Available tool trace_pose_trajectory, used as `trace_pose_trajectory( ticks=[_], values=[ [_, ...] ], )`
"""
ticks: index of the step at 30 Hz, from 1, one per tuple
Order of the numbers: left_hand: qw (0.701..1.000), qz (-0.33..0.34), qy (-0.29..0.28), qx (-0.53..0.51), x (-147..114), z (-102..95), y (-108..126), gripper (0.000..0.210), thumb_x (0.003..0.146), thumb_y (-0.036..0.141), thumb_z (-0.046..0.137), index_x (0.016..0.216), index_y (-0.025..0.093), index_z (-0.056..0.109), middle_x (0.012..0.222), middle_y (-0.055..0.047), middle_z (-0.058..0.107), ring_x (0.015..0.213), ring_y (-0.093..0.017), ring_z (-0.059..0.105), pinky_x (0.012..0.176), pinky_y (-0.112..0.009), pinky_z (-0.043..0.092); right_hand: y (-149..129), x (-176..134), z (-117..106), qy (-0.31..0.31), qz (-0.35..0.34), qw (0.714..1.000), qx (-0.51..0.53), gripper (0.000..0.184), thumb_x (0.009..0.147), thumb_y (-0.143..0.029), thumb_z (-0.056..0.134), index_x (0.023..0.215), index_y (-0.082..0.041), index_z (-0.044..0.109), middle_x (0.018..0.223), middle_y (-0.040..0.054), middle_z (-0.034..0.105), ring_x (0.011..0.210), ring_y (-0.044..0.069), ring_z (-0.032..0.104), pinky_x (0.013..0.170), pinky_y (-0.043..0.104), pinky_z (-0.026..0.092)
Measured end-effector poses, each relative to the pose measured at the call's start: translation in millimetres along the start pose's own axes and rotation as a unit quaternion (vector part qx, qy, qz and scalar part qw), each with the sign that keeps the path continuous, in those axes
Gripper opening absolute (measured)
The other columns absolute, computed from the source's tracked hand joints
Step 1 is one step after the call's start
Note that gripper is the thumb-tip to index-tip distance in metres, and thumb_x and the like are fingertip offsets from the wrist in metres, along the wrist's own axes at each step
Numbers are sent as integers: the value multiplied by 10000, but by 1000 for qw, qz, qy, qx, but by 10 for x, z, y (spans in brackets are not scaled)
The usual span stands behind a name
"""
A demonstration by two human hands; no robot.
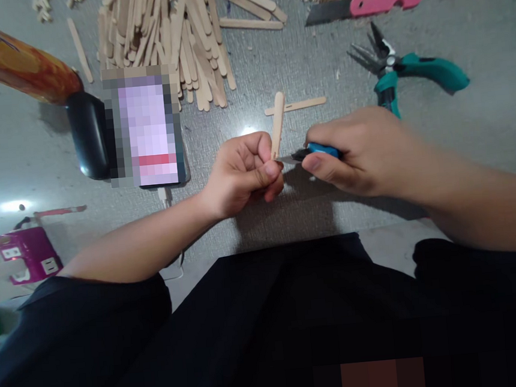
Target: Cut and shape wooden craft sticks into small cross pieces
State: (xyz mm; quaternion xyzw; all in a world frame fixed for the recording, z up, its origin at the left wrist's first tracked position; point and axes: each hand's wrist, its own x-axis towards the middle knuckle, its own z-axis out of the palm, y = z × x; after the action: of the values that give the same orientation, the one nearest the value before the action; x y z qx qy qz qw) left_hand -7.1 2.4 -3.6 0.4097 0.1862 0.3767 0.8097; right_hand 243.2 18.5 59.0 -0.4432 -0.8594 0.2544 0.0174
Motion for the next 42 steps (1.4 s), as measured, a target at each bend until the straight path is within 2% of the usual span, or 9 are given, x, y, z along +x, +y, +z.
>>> trace_pose_trajectory(
  ticks=[2, 7, 16, 18, 21, 27, 32, 36, 42],
  values=[
    [1000, -17, -10, -14, 6, 13, 23, 439, 1034, 388, 887, 895, 236, 499, 577, 64, 630, 389, -79, 547, 379, -160, 348, -5, -1, 11, -13, 1, 1000, 5, 647, 1147, -787, 308, 886, -275, 606, 735, 68, 602, 668, 245, 484, 679, 408, 241],
    [997, -46, -35, -49, 33, 64, 90, 463, 953, 372, 963, 854, 208, 542, 604, 79, 601, 406, -73, 561, 458, -209, 534, -8, 5, 20, -39, 4, 999, 27, 588, 1133, -785, 398, 861, -284, 542, 725, 48, 540, 662, 242, 456, 698, 411, 214],
    [995, -71, -45, -55, 31, 91, 92, 504, 912, 362, 1004, 817, 198, 538, 603, 80, 594, 434, -70, 578, 495, -213, 576, -58, -8, 46, -37, 0, 999, 29, 631, 1129, -822, 373, 852, -276, 525, 739, 52, 534, 667, 229, 441, 687, 406, 193],
    [995, -68, -43, -51, 28, 81, 72, 521, 910, 375, 1008, 820, 204, 524, 608, 80, 598, 437, -73, 589, 497, -210, 567, -68, -3, 57, -32, 0, 999, 29, 654, 1125, -845, 313, 854, -281, 501, 753, 55, 539, 678, 231, 442, 685, 408, 193],
    [997, -52, -40, -38, 14, 49, 22, 509, 954, 426, 973, 863, 224, 515, 592, 74, 617, 410, -86, 584, 439, -187, 476, -77, 12, 72, -7, 6, 1000, 8, 718, 1097, -894, 185, 880, -289, 505, 785, 72, 578, 712, 257, 478, 687, 411, 200],
    [998, -43, -33, -23, 0, 12, -57, 539, 983, 529, 943, 930, 255, 482, 584, 61, 655, 387, -100, 556, 395, -193, 338, -85, 23, 63, 23, 26, 998, -50, 946, 1070, -930, 46, 1085, -258, 712, 971, 147, 754, 816, 308, 605, 702, 433, 253],
    [999, -35, -15, -34, 25, 25, -63, 617, 937, 566, 981, 941, 266, 443, 577, 85, 629, 401, -93, 551, 428, -212, 351, -103, 9, 21, 46, 35, 995, -80, 944, 1085, -933, 143, 1200, -248, 782, 1093, 191, 803, 917, 352, 674, 751, 461, 311],
    [999, -33, -17, -24, 21, 19, -52, 594, 971, 560, 949, 965, 275, 429, 579, 97, 633, 374, -78, 475, 438, -227, 356, -98, 5, 22, 79, 44, 992, -90, 998, 1039, -1006, 224, 1192, -205, 799, 1084, 232, 798, 947, 386, 701, 772, 469, 327],
    [999, -32, 13, -5, -4, 0, -78, 585, 975, 583, 936, 974, 272, 440, 597, 100, 638, 357, -62, 431, 442, -235, 354, -76, -24, 1, 72, 50, 989, -119, 869, 1058, -991, 286, 1261, -335, 820, 1079, 159, 812, 965, 369, 674, 773, 479, 391]
  ],
)
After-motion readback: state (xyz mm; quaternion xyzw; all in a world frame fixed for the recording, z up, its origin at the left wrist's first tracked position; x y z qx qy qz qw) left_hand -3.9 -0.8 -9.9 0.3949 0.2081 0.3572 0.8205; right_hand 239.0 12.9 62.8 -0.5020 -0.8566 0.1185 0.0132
